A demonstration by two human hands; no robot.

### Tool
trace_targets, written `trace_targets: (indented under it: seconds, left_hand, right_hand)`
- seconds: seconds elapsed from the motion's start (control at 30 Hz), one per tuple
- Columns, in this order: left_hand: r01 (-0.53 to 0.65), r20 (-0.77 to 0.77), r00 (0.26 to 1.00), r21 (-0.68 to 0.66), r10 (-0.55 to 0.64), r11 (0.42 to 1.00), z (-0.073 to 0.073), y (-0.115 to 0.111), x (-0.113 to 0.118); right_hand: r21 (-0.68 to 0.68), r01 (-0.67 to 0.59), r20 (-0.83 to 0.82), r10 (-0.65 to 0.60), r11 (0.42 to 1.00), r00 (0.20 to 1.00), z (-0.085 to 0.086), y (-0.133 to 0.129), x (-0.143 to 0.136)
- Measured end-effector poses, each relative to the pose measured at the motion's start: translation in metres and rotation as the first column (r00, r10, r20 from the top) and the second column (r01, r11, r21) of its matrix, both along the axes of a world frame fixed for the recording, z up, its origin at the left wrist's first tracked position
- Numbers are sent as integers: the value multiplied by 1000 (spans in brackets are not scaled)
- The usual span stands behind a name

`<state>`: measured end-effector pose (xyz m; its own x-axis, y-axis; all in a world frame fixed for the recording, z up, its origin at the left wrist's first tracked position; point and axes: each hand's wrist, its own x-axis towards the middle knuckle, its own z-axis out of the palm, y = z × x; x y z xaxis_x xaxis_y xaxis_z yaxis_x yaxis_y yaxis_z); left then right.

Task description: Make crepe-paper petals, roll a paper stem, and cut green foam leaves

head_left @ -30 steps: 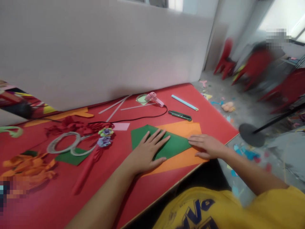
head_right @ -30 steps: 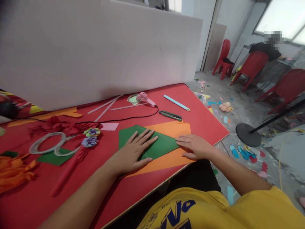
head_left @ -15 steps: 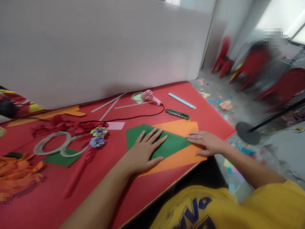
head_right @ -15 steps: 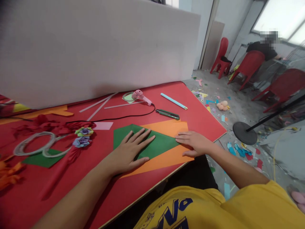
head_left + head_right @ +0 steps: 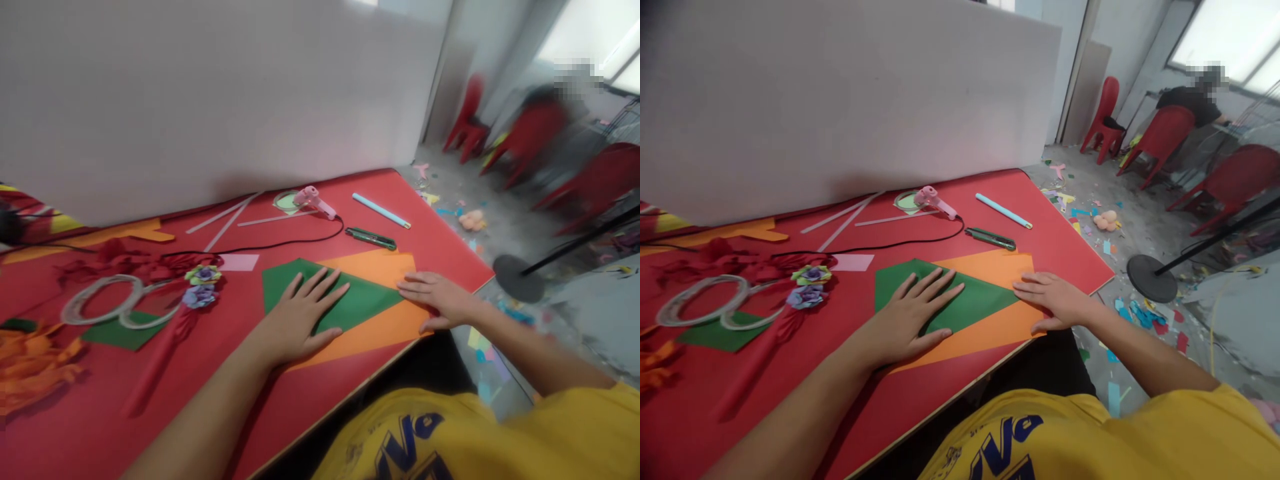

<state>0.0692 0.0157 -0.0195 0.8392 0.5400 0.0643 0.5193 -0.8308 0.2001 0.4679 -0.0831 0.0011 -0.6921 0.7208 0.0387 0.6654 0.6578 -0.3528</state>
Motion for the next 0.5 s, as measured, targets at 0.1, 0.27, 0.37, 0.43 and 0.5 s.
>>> trace_targets:
  seconds: [0.1, 0.27, 0.37, 0.43, 0.5]
  left_hand:
    - [6, 7, 1000, 3, -6, 1000, -1, 0, -1]
    - [15, 9, 1000, 2, -15, 1000, 0, 1, -2]
    - [20, -4, 1000, -8, -20, 1000, 1, 2, -3]
    - [21, -10, 1000, -12, -21, 1000, 1, 1, -3]
    - [22, -8, 1000, -17, -22, 1000, 1, 1, -3]
  right_hand:
    - [18, 18, 3, -18, 1000, 1000, -3, -3, 0]
    - [52, 26, 13, -27, 998, 1000, -10, -5, 1]
    - [67, 25, 21, -27, 997, 999, -13, -6, 2]
    - [70, 25, 25, -27, 997, 999, -13, -6, 2]
    - [71, 29, 23, -31, 997, 999, -14, -7, 2]
